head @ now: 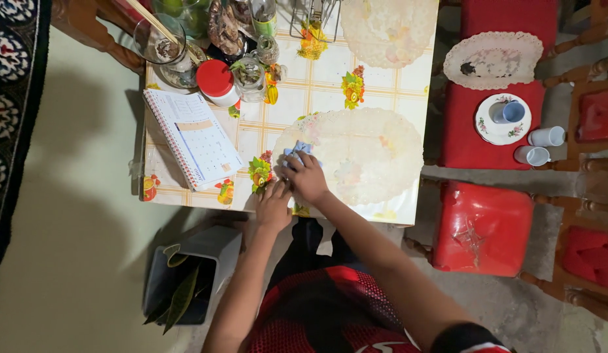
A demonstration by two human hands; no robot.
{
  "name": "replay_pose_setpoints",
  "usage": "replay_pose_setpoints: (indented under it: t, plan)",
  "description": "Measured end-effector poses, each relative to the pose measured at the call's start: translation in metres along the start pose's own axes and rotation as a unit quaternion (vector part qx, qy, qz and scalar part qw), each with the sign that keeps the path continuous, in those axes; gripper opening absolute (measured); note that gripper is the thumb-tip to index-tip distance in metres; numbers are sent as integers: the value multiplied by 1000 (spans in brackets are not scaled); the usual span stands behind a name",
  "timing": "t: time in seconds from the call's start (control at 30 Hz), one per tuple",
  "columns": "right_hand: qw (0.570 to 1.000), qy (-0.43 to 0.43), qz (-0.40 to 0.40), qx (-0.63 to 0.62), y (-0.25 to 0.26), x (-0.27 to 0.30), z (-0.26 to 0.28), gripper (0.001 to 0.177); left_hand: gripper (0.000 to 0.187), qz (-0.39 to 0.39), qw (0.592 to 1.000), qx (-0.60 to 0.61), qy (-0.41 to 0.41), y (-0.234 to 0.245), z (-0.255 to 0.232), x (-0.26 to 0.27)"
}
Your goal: The person wipes a dining table with a cloth, moving a utensil rack and other items to reach different areas. They clean under and around the items, then return the rack to its original position.
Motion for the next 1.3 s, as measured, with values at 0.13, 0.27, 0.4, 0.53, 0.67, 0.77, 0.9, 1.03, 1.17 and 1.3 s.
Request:
replay_pose_setpoints:
  t: [0.13,0.27,0.4,0.53,0.67,0.77,0.9,1.03,1.17,1.3]
  plan:
    - [998,40,-35,-29,11,-6,-28,40,68,-16,999,-16,-25,8,-3,0]
    - [991,-69,-40,103,2,19,-142,43,80,-39,998,-18,-40,8,-4,-2]
    - [957,-226,-69,169,58,24,-211,37,82,-26,998,-27,-42,4,-5,-4]
    - [943,-254,-87,195,48,23,-214,33,83,-18,999,-27,-29,2,-4,1]
    - [949,-200,-92,227,9,2,-169,39,84,-40,998,-25,-41,4,-5,1]
    - [976,-116,-53,174,-28,-17,-103,41,85,-38,998,-33,-43,6,-6,0]
    - [998,27,-27,48,-43,-26,-11,32,83,-10,999,-29,-39,9,-6,-1]
    - [998,18,-58,-23,-3,-41,-32,34,73,53,996,-66,-31,5,-6,-1]
    - [992,-78,-77,66,22,-4,-167,35,83,-10,999,-30,-35,10,-9,-1]
    - [953,-201,-64,217,103,26,-231,32,85,6,1000,-23,-17,7,-8,-2]
Point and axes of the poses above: each hand's wrist, its own x-axis away from the middle knuckle, its own y-axis out of the back of the hand, z = x × y, the point moved 4 cm from there along -x, towards the middle knuckle, and after that the axes turned 15 degrees about -z, right-handed, at the moved point
